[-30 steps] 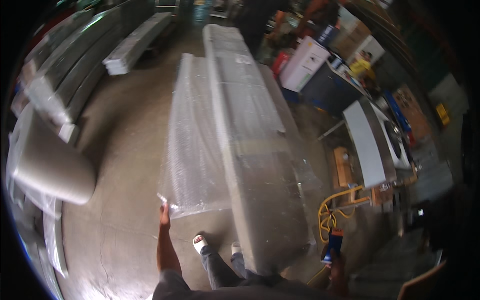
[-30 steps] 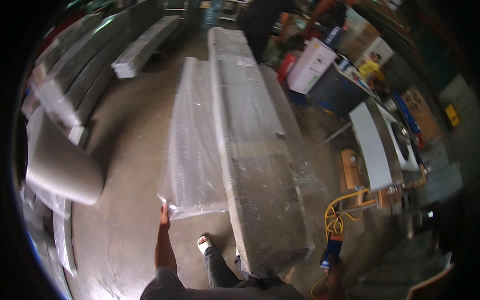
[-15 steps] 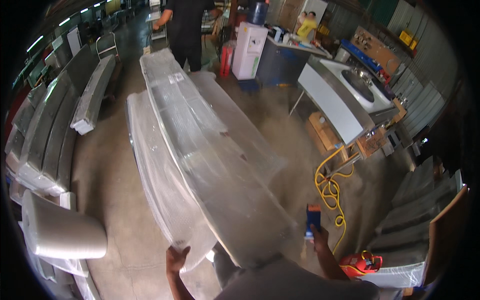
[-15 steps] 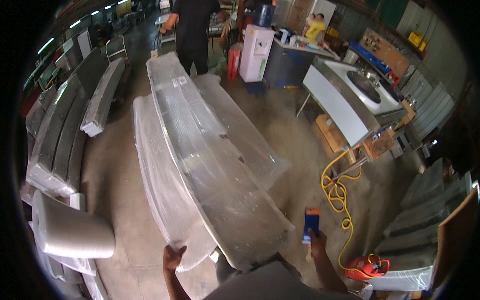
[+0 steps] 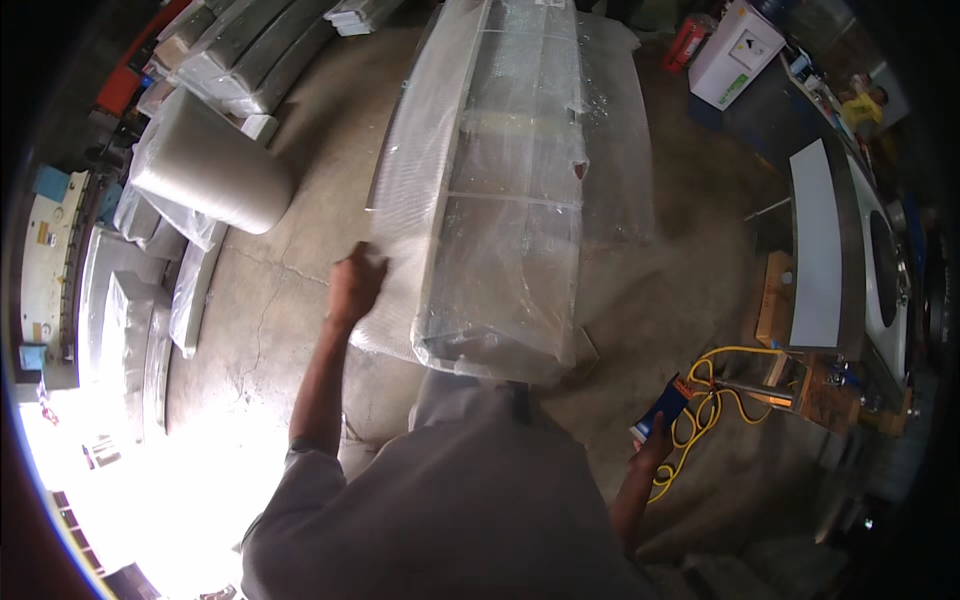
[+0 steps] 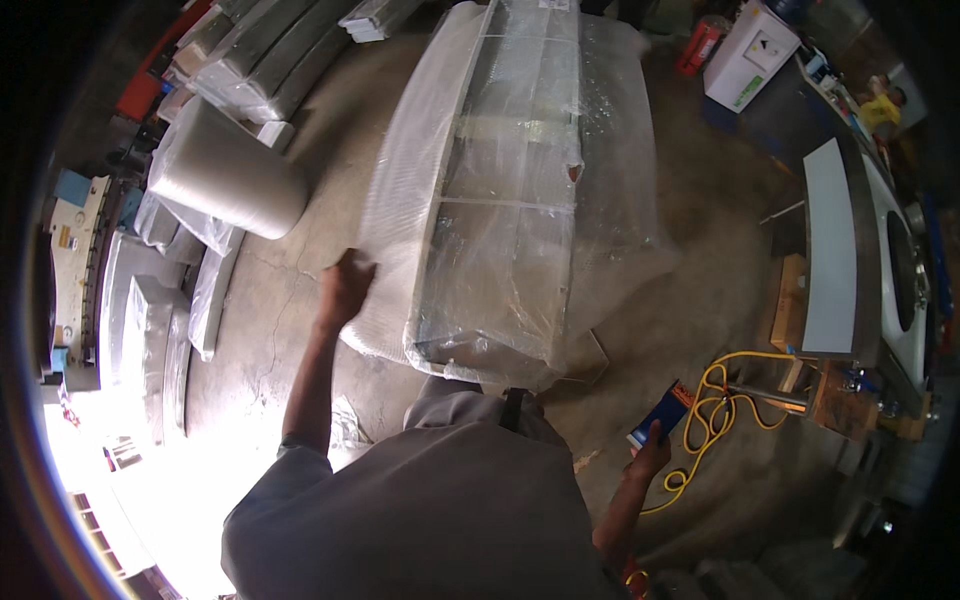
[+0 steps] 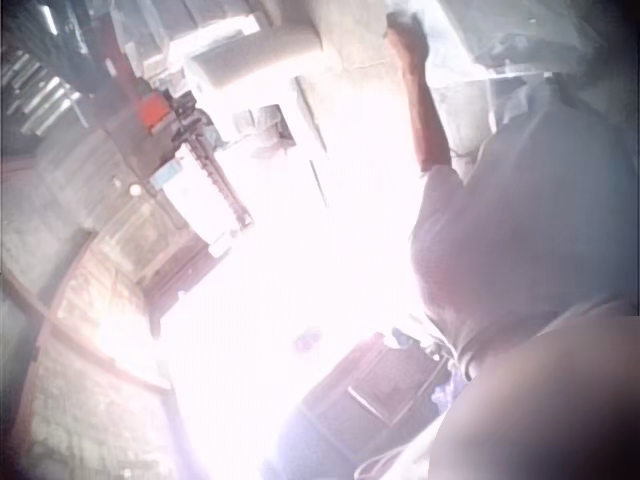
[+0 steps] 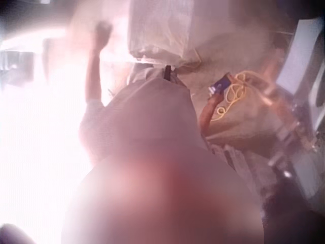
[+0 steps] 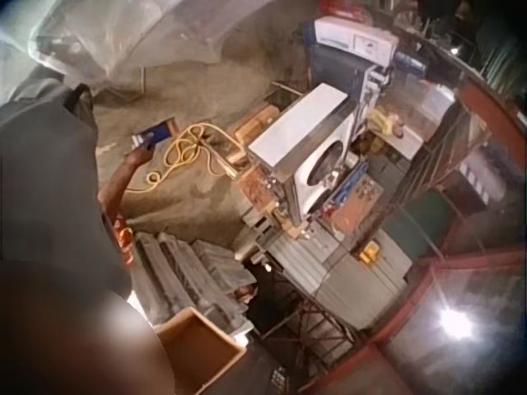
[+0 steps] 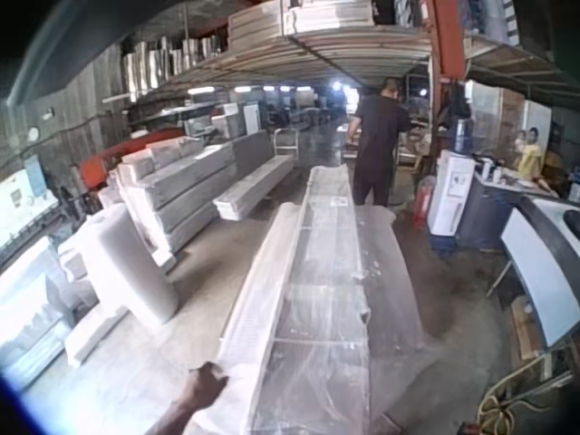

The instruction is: The person wraps long rectangular objects with bubble wrap and secures them using a handheld tape dispenser. They repeatedly fold the bubble wrap around each item and apply tape to hold the wrap in place.

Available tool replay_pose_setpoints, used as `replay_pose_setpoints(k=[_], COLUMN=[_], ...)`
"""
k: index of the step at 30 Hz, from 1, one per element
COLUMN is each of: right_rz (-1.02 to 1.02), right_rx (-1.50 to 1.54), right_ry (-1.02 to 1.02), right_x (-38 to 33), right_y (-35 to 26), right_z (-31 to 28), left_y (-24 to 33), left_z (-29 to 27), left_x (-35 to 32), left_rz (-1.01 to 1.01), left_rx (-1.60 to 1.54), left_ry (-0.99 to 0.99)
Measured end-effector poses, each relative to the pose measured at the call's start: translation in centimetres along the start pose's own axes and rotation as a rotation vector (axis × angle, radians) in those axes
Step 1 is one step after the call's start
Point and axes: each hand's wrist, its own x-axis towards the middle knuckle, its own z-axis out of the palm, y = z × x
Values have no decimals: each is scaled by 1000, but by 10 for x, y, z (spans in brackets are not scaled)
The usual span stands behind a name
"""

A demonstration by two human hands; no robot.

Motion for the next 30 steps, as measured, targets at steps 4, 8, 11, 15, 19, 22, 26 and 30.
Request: replay_pose_setpoints(k=[4,8,11,15,19,22,26,30], right_rz=[-11,-130,-340,-555,-795,-1017,-1325,-1790], right_rx=[-84,7,-96,-159,-226,-411,-552,-492], right_ry=[-1,-102,-125,-179,-300,-351,-399,-460], right_x=[25,14,-2,-20,-18,-10,5,2], right_y=[6,7,-4,-40,-94,-125,-157,-184], right_z=[7,35,64,108,152,196,263,328], left_y=[42,44,55,84,110,118,130,144], left_z=[53,50,32,49,106,137,171,192], left_x=[-47,-77,-84,-82,-96,-107,-113,-117], left_rz=[-36,-109,-187,64,-6,-76,-178,-246], left_rx=[109,153,-11,-61,41,150,226,289], left_ry=[-254,-242,-163,-86,-211,-292,-298,-221])
